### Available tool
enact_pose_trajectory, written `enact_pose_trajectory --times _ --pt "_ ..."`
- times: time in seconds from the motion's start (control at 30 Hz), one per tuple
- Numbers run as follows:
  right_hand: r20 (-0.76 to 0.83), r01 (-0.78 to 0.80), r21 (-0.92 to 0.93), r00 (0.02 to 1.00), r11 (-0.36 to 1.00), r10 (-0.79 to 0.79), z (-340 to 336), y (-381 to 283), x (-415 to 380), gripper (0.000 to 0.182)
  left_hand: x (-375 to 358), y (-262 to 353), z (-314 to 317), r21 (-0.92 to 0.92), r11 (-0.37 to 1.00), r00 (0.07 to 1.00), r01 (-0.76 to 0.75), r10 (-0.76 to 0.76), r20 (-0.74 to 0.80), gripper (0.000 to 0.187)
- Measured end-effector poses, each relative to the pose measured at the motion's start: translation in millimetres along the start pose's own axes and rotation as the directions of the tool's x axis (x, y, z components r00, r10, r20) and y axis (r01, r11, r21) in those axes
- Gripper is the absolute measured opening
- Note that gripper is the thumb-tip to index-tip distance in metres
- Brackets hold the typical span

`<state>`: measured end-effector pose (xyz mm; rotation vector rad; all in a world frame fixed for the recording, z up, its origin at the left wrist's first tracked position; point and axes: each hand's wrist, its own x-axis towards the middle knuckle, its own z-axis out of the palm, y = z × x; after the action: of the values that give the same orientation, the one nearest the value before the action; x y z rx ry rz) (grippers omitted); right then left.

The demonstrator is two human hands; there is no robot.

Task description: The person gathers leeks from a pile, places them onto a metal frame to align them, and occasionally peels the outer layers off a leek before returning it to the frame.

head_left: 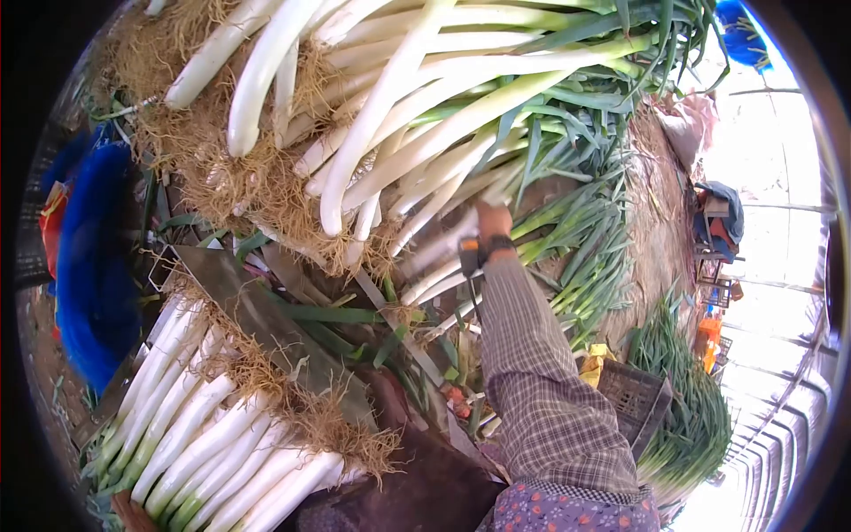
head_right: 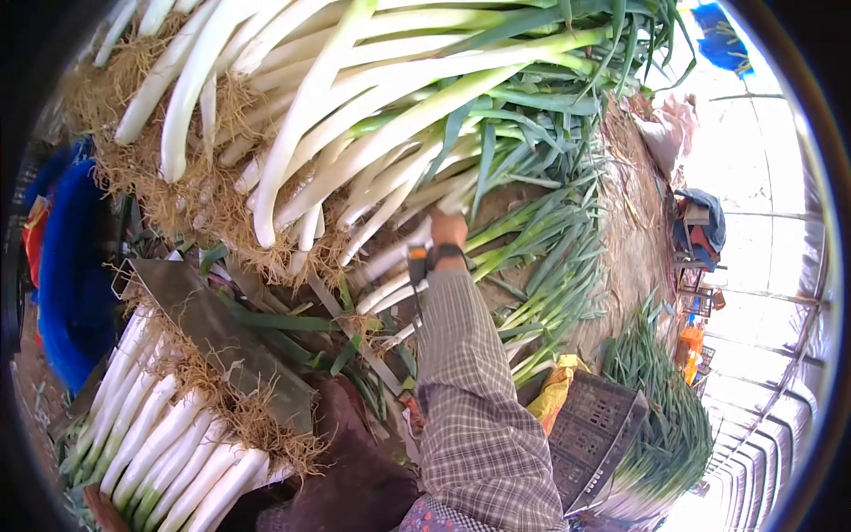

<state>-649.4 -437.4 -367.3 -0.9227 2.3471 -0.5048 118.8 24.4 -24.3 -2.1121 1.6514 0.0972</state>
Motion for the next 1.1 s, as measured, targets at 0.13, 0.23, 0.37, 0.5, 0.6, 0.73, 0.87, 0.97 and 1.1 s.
enact_pose_trajectory --times 0.13,0.23,0.37,0.5,0.6,0.73,0.87,0.97,1.1 --pt "-0.092 0.075 0.235 0.994 0.969 -0.055 -40 69 -42 0.039 -2 -9 13 0.087 0.992 0.996 -0.086 0.087 -0.012 0.04" --pt "0.077 -0.014 0.631 0.996 0.776 -0.044 -76 121 -109 0.015 2 -26 35 0.269 0.958 0.995 -0.098 0.09 0.045 0.044" --pt "0.378 -0.412 0.805 0.911 0.427 0.168 -137 148 -224 0.015 10 -83 106 0.294 0.954 0.993 -0.062 0.029 0.117 0.057" --pt "0.668 -0.688 0.72 0.723 -0.097 -0.177 -172 142 -251 0.025 39 36 8 -0.318 0.948 0.926 -0.005 -0.115 -0.359 0.019" --pt "0.636 -0.743 0.665 0.616 -0.075 -0.466 -204 80 -275 0.023 46 44 -4 -0.248 0.968 0.945 -0.04 -0.044 -0.325 0.019" --pt "0.547 -0.624 0.781 0.696 -0.015 -0.466 -218 -4 -320 0.043 46 21 31 -0.236 0.958 0.888 -0.163 0.038 -0.459 0.021" --pt "0.394 -0.566 0.824 0.577 -0.003 -0.716 -234 -105 -379 0.05 35 88 -54 -0.531 0.824 0.938 -0.197 0.001 -0.346 0.032" --pt "0.245 -0.381 0.923 0.452 0.063 -0.858 -251 -184 -455 0.055 25 100 -58 -0.467 0.87 0.947 -0.157 -0.002 -0.322 0.039" --pt "0.216 -0.032 0.976 0.133 0.213 -0.967 -229 -281 -536 0.057 13 108 -54 -0.439 0.882 0.917 -0.173 -0.018 -0.398 0.041"
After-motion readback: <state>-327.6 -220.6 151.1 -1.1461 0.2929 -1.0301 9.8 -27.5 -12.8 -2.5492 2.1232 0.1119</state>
